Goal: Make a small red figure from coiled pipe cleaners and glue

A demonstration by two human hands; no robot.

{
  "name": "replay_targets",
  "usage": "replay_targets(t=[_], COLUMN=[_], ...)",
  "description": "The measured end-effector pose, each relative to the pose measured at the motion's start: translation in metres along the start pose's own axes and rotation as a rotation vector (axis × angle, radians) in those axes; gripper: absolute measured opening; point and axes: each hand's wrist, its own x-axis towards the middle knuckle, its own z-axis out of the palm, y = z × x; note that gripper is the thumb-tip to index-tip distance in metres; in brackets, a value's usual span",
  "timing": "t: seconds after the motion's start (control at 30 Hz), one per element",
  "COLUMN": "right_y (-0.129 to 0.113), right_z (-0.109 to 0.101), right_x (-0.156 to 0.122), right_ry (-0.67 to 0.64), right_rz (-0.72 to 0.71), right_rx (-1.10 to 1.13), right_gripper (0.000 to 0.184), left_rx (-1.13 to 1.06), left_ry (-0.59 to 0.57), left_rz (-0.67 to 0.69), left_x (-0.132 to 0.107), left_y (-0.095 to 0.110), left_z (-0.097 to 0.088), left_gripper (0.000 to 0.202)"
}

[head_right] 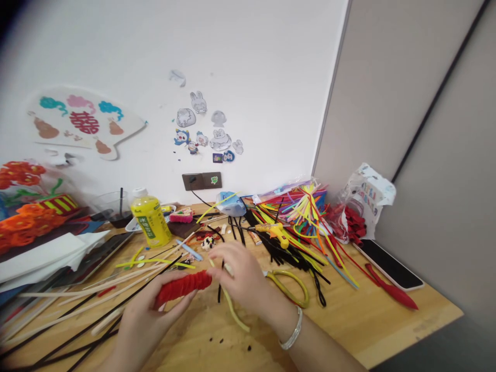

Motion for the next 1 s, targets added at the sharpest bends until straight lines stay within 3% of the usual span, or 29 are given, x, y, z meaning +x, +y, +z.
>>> replay_targets(t=[0.1,0.2,0.27,0.3,0.43,0.57,0.77,0.87,1.0], right_y=[0.041,0.087,0.109,0.116,0.123,0.123,0.13,0.123,0.104], right_z=[-0.024,-0.042,-0.047,-0.047,-0.04,-0.031,-0.041,-0.051,-0.059], right_x=[0.006,0.002,-0.002,-0.004,-0.002,0.005,0.004,0.004,0.005], right_ry=[0.152,0.143,0.06,0.045,0.038,0.069,0.147,0.219,0.421], right_rz=[0.312,0.697,0.902,0.931,0.887,0.879,0.928,0.9,0.722], right_rx=[-0.404,-0.876,-0.967,-0.971,-0.967,-0.934,-0.838,-0.815,-0.698], right_gripper=[0.016,0.034,0.047,0.05,0.051,0.056,0.033,0.041,0.057], left_rx=[0.05,0.075,0.096,0.107,0.137,0.175,0.127,0.105,0.061], left_ry=[0.033,0.039,0.03,0.03,0.063,0.011,0.058,0.067,0.034], left_rz=[0.041,0.078,0.123,0.147,0.208,0.226,0.218,0.16,-0.004], left_x=[-0.001,0.0,0.002,0.003,0.007,0.008,0.013,0.013,0.012], left_y=[-0.002,-0.004,-0.007,-0.008,-0.012,-0.012,-0.004,-0.004,-0.006], left_z=[-0.003,-0.006,-0.008,-0.008,-0.008,-0.008,-0.009,-0.009,-0.009], left_gripper=[0.022,0.022,0.023,0.023,0.021,0.022,0.018,0.018,0.024])
